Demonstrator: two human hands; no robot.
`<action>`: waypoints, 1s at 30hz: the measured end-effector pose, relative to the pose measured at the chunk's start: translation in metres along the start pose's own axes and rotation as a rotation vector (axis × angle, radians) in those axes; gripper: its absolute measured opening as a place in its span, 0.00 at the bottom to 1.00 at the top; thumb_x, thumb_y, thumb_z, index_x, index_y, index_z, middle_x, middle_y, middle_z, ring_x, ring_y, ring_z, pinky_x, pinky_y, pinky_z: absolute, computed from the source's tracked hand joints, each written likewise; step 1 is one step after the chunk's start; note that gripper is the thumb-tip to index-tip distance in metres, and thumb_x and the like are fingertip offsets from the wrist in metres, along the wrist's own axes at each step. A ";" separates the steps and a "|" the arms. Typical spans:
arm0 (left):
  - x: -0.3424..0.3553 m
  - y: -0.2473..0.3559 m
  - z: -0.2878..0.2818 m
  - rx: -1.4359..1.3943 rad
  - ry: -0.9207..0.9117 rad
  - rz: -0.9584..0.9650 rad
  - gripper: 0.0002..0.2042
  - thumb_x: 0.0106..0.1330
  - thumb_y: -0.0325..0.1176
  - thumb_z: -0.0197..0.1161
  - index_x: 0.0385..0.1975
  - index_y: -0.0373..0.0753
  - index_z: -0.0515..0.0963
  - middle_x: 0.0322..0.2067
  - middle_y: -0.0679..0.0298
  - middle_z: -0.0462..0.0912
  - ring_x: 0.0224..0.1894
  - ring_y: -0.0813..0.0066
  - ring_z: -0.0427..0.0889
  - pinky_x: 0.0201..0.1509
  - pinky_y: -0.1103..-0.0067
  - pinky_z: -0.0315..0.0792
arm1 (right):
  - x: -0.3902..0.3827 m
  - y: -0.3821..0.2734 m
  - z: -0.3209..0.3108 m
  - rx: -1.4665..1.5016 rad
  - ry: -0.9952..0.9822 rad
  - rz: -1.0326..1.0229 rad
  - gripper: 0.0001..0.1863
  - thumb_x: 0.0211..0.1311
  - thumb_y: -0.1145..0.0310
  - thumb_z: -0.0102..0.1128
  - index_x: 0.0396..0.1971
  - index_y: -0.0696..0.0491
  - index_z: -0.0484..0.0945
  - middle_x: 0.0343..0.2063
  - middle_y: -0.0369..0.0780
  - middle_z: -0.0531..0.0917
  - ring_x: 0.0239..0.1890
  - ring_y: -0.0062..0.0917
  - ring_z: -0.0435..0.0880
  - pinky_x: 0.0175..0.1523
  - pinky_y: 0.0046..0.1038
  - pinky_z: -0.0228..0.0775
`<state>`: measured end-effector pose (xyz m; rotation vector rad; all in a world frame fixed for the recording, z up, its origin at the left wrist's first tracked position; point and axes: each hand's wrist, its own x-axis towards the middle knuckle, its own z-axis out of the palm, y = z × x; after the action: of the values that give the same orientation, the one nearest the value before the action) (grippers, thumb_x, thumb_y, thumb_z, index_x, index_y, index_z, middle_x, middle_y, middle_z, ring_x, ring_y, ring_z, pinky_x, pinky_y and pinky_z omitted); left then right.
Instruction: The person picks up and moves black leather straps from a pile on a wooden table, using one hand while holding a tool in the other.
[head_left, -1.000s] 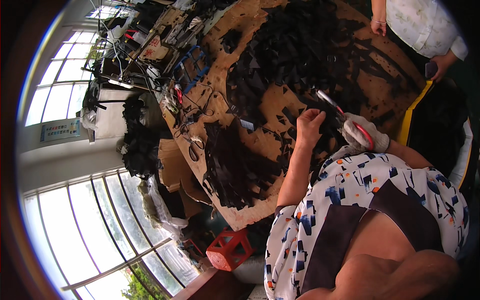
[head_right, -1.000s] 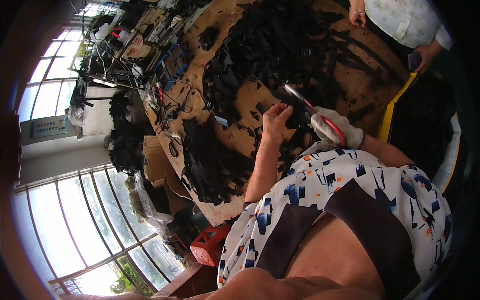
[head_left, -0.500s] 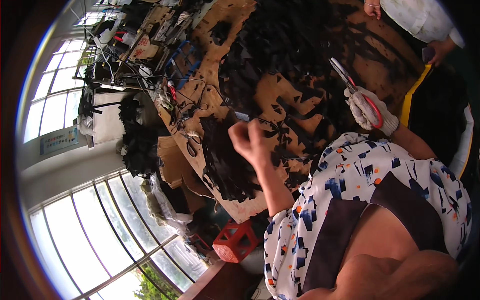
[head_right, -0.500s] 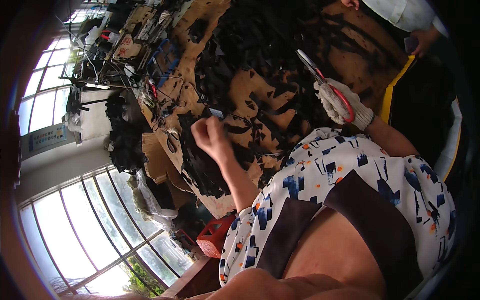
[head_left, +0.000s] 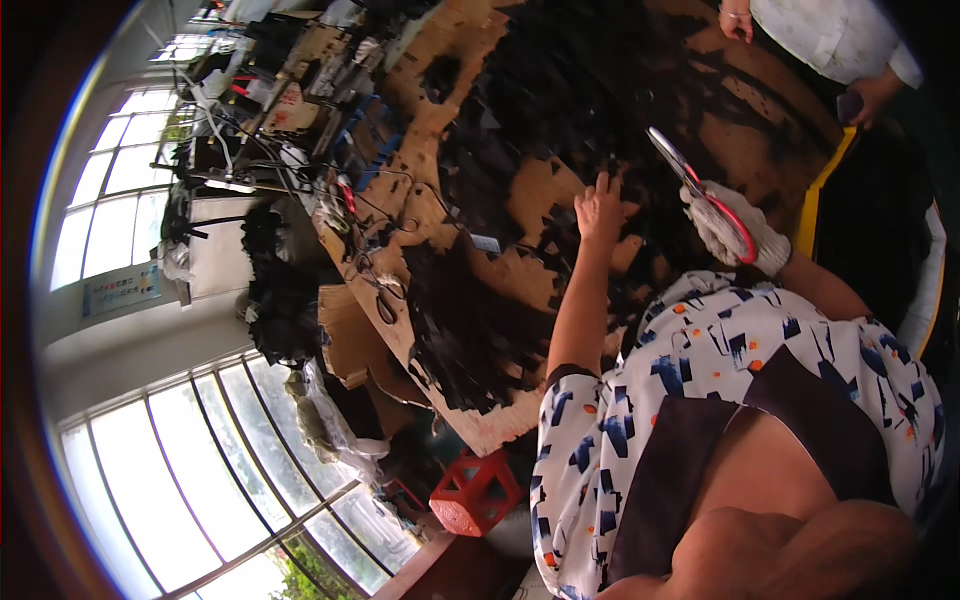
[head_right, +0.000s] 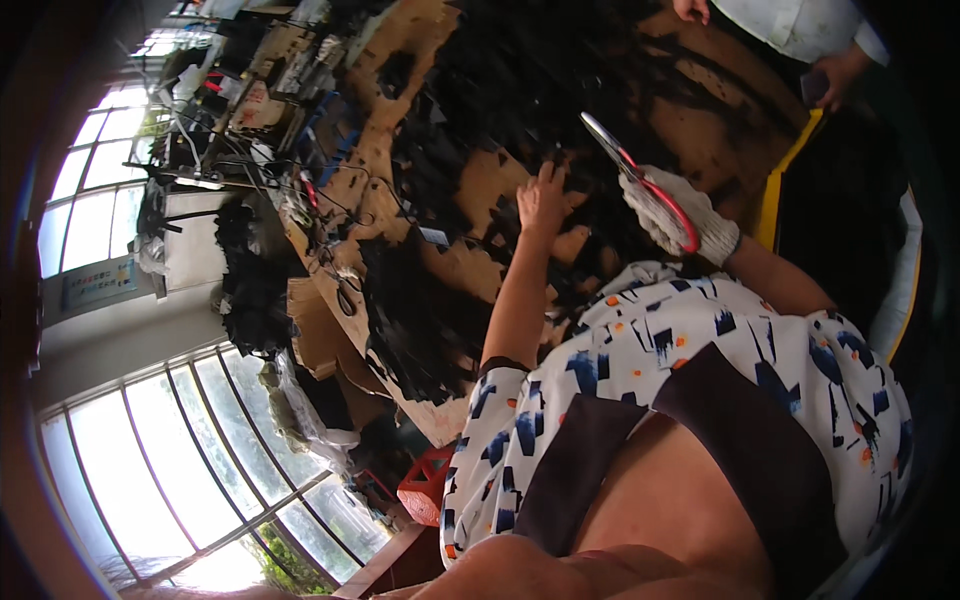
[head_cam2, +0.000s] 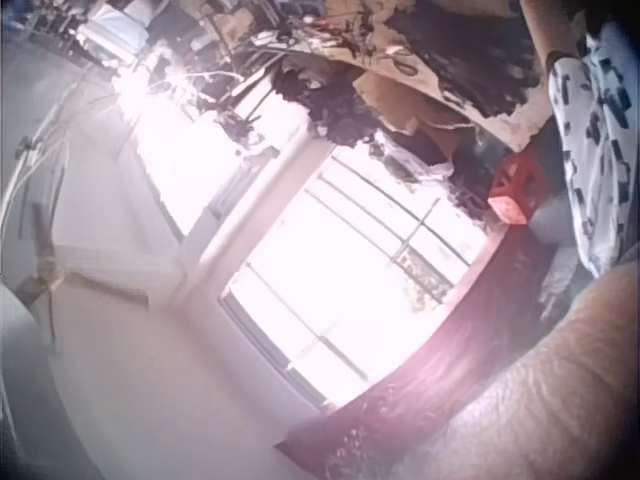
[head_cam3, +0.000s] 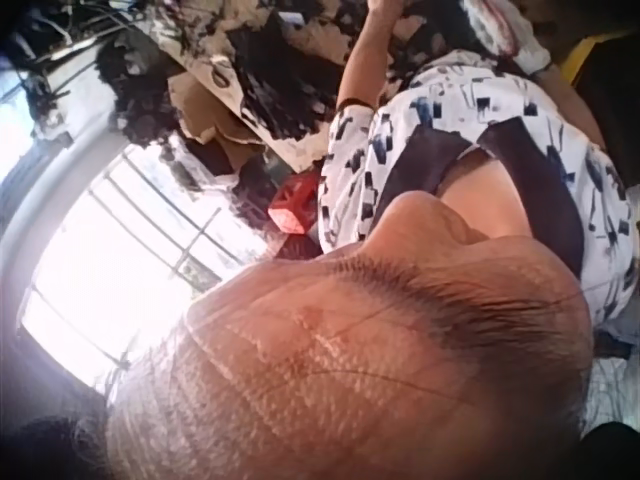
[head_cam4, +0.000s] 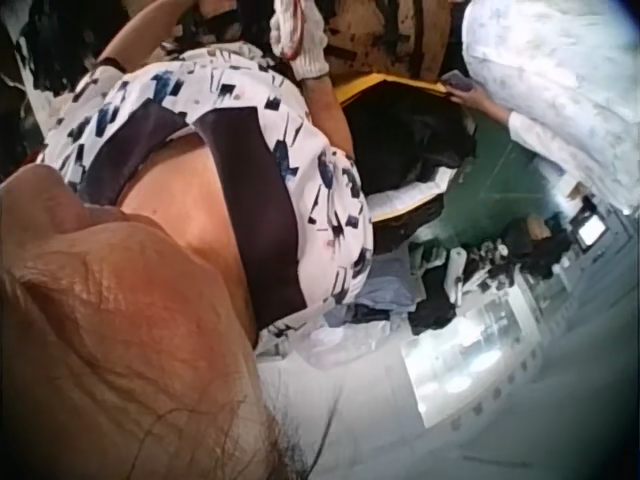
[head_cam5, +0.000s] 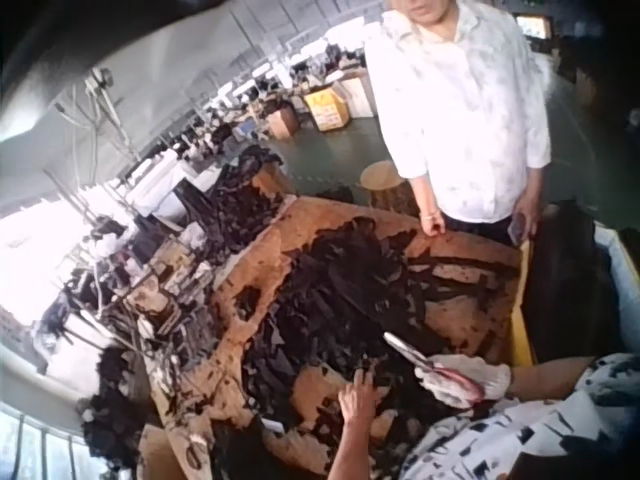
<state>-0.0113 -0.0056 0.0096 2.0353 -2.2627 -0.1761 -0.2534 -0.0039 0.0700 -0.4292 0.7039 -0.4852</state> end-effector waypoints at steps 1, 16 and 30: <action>-0.002 -0.008 0.013 -0.020 0.061 0.005 0.27 0.43 0.38 0.66 0.48 0.47 0.69 0.45 0.67 0.69 0.41 0.69 0.74 0.42 0.70 0.66 | -0.001 0.000 0.011 -0.082 0.026 -0.050 0.21 0.59 0.45 0.42 0.37 0.49 0.68 0.14 0.37 0.73 0.08 0.19 0.72 0.10 0.19 0.67; -0.037 0.003 -0.094 -1.222 0.176 -0.401 0.11 0.60 0.35 0.57 0.22 0.33 0.73 0.16 0.69 0.69 0.22 0.85 0.60 0.25 0.84 0.58 | 0.000 -0.002 0.027 0.023 -0.152 0.030 0.17 0.63 0.53 0.44 0.42 0.49 0.69 0.22 0.34 0.76 0.22 0.14 0.78 0.19 0.16 0.75; -0.045 0.033 -0.097 -1.497 0.071 -0.461 0.10 0.61 0.35 0.58 0.25 0.33 0.77 0.14 0.78 0.66 0.18 0.92 0.58 0.19 0.87 0.52 | -0.002 0.001 0.030 -0.334 -0.205 -0.040 0.19 0.61 0.57 0.51 0.47 0.53 0.69 0.29 0.38 0.76 0.23 0.12 0.77 0.27 0.09 0.74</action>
<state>-0.0247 0.0401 0.1105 1.4466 -0.8390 -1.2830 -0.2333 0.0040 0.0913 -0.7970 0.5786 -0.3549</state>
